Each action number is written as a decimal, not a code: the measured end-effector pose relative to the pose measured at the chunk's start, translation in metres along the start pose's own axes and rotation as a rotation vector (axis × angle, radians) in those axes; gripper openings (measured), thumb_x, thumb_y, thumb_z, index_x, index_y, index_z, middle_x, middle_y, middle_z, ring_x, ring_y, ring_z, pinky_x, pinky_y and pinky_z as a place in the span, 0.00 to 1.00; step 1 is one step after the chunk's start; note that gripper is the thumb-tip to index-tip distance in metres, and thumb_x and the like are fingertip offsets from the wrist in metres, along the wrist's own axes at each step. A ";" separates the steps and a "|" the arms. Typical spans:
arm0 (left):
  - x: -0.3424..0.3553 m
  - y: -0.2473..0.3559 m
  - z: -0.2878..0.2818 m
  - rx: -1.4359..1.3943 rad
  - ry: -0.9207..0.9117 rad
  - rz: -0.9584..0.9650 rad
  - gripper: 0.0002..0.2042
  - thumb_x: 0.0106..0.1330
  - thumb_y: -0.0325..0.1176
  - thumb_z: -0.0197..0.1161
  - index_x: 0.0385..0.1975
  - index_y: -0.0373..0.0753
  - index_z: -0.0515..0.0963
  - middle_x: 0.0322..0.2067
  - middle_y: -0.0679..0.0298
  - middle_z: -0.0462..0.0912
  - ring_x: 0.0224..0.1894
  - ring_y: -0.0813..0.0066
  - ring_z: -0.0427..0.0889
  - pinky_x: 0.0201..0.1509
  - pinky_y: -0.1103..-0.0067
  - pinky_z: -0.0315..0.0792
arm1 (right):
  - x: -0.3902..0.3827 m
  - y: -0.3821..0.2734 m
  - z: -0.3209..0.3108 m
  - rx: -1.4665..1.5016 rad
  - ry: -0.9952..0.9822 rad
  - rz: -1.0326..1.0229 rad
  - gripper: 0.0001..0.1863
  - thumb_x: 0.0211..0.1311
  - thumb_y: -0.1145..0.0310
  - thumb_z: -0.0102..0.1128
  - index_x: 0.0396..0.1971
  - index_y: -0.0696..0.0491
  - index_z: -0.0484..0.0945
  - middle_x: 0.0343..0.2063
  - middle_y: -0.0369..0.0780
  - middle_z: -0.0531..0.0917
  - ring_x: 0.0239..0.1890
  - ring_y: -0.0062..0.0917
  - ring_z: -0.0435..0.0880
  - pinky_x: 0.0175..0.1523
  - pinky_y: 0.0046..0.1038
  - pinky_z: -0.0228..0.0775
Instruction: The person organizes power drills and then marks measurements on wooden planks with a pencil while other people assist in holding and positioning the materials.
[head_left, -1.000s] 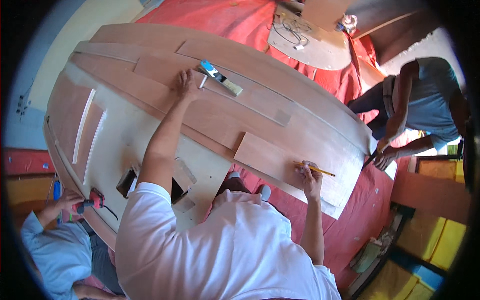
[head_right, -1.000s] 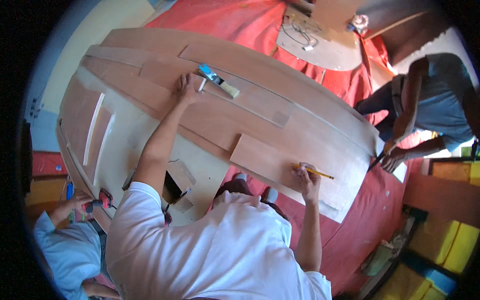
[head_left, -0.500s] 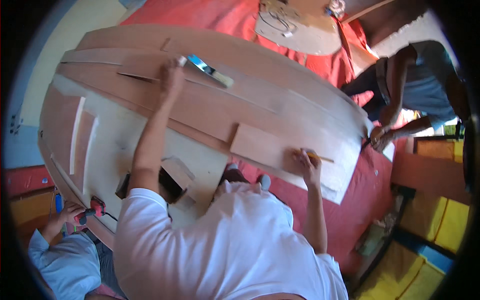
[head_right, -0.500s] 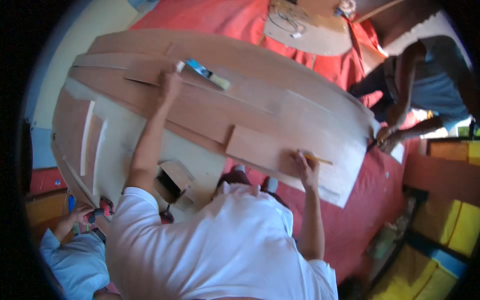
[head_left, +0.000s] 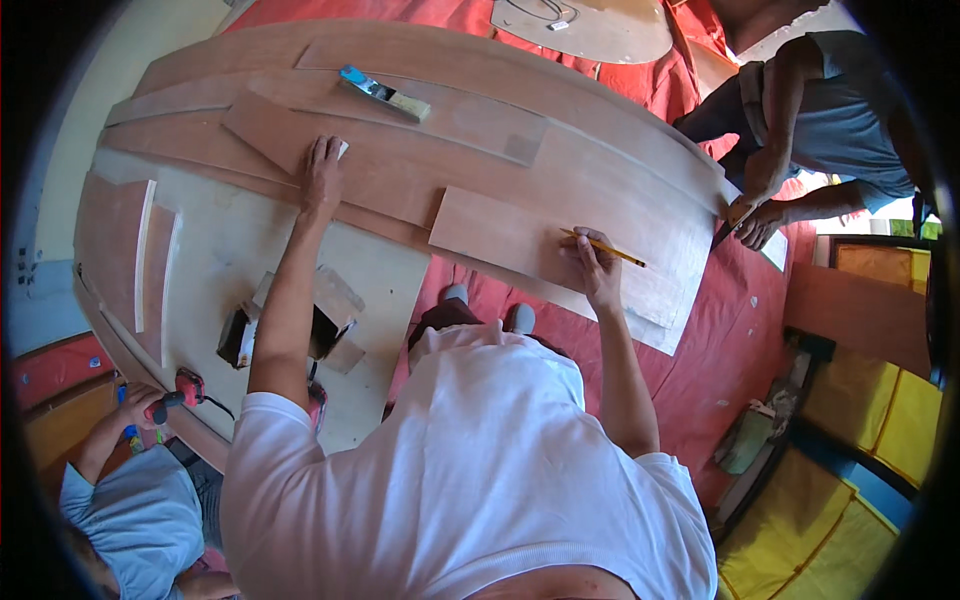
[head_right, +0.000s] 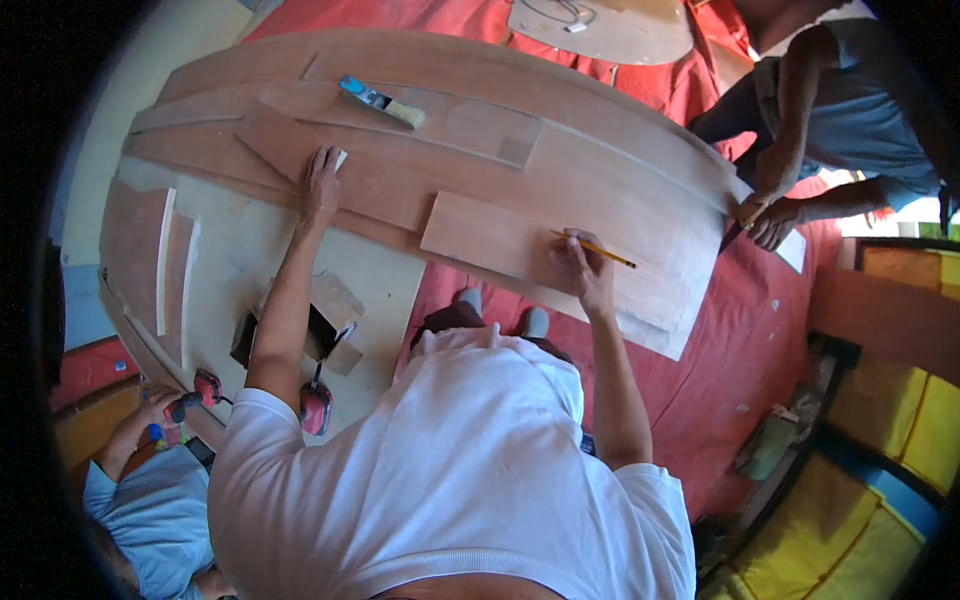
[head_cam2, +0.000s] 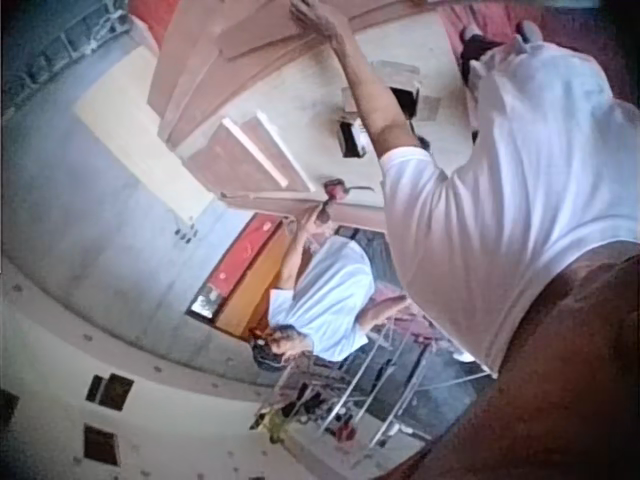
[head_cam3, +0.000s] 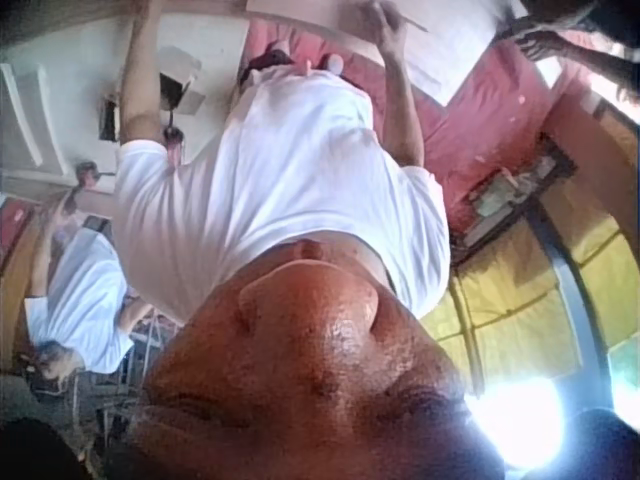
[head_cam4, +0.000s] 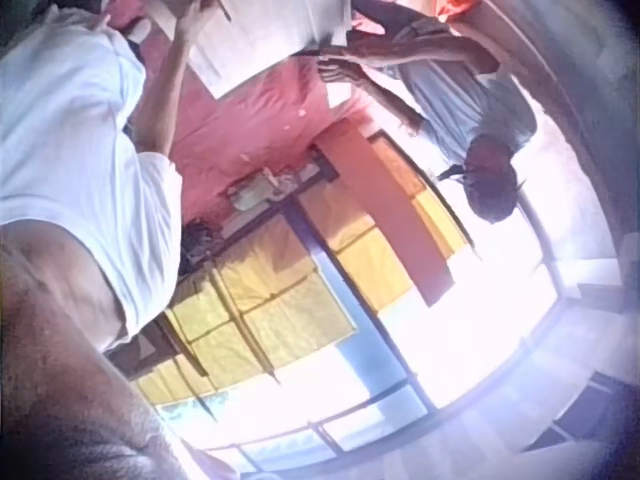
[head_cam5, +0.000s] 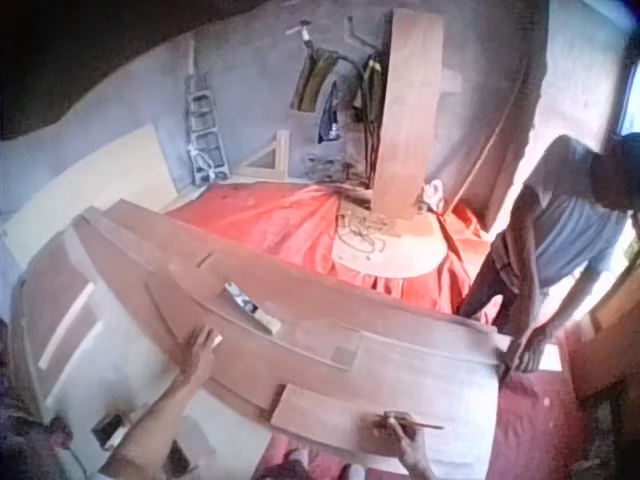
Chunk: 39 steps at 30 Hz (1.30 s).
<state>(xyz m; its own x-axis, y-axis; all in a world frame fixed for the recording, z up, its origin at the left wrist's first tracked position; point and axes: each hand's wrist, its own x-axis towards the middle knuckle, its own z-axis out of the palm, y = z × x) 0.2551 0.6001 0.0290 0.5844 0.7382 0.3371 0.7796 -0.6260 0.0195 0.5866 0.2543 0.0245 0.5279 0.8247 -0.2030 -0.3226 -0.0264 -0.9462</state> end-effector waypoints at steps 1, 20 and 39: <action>-0.002 0.004 -0.001 -0.020 -0.067 -0.035 0.21 0.57 0.25 0.52 0.54 0.35 0.65 0.54 0.50 0.65 0.58 0.55 0.62 0.61 0.67 0.60 | 0.000 0.000 0.000 0.016 -0.003 -0.012 0.12 0.66 0.68 0.50 0.42 0.60 0.73 0.34 0.41 0.80 0.36 0.22 0.81 0.45 0.23 0.74; -0.070 0.167 -0.025 -0.787 -0.354 -0.312 0.21 0.57 0.36 0.62 0.46 0.27 0.73 0.39 0.50 0.77 0.37 0.63 0.79 0.43 0.73 0.72 | -0.067 -0.007 -0.075 -0.065 0.312 -0.146 0.17 0.68 0.63 0.47 0.48 0.59 0.70 0.39 0.44 0.80 0.42 0.28 0.80 0.47 0.27 0.74; -0.150 0.198 -0.065 -0.721 -0.128 -0.444 0.10 0.59 0.30 0.58 0.38 0.34 0.78 0.30 0.53 0.79 0.33 0.59 0.80 0.38 0.72 0.73 | -0.062 0.017 -0.075 -0.652 0.067 -0.313 0.12 0.55 0.84 0.54 0.39 0.58 0.74 0.35 0.38 0.78 0.40 0.21 0.79 0.44 0.24 0.74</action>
<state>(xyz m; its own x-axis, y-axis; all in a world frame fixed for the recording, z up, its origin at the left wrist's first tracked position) 0.3072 0.3496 0.0434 0.3134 0.9484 0.0481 0.6339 -0.2466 0.7330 0.6072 0.1609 0.0018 0.5725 0.8129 0.1069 0.3744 -0.1432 -0.9161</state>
